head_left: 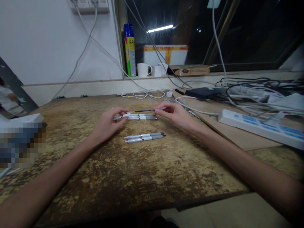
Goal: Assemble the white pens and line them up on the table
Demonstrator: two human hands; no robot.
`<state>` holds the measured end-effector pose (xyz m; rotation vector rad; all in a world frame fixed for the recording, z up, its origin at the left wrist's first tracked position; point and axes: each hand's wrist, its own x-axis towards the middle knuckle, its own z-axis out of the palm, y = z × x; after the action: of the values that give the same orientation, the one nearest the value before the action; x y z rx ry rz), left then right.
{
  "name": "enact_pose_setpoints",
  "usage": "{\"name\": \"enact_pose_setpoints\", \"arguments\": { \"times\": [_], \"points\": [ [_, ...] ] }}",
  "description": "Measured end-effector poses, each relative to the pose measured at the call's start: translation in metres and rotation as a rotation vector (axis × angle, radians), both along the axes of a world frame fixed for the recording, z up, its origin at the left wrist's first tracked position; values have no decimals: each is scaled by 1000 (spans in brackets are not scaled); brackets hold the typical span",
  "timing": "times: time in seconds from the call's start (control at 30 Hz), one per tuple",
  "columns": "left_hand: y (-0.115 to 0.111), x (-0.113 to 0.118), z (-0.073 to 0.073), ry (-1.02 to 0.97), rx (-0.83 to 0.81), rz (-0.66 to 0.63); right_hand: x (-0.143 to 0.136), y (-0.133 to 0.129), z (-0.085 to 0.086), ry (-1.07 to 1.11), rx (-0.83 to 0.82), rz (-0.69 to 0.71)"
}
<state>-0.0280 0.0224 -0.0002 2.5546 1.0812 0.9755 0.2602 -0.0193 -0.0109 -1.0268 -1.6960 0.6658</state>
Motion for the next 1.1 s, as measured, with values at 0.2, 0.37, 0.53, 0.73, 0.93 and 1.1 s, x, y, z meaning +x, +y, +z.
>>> {"name": "enact_pose_setpoints", "arguments": {
  "times": [0.2, 0.37, 0.53, 0.73, 0.93, 1.1],
  "points": [
    [0, 1, 0, 15, 2, 26, -4, -5, 5, -4, -21, 1],
    [-2, 2, 3, 34, -5, 52, -4, -5, 6, 1, -19, 3],
    [-4, 3, 4, 25, 4, 59, -2, -4, 6, 3, -14, -19],
    [-2, 1, 4, -2, -10, 35, -2, -3, 4, 6, -1, -7],
    [1, -2, 1, -19, -15, 28, -1, 3, 1, 13, 4, 3],
    [3, -4, 0, -29, -9, 20, -1, 6, -2, 26, 19, -9]
  ]
}}
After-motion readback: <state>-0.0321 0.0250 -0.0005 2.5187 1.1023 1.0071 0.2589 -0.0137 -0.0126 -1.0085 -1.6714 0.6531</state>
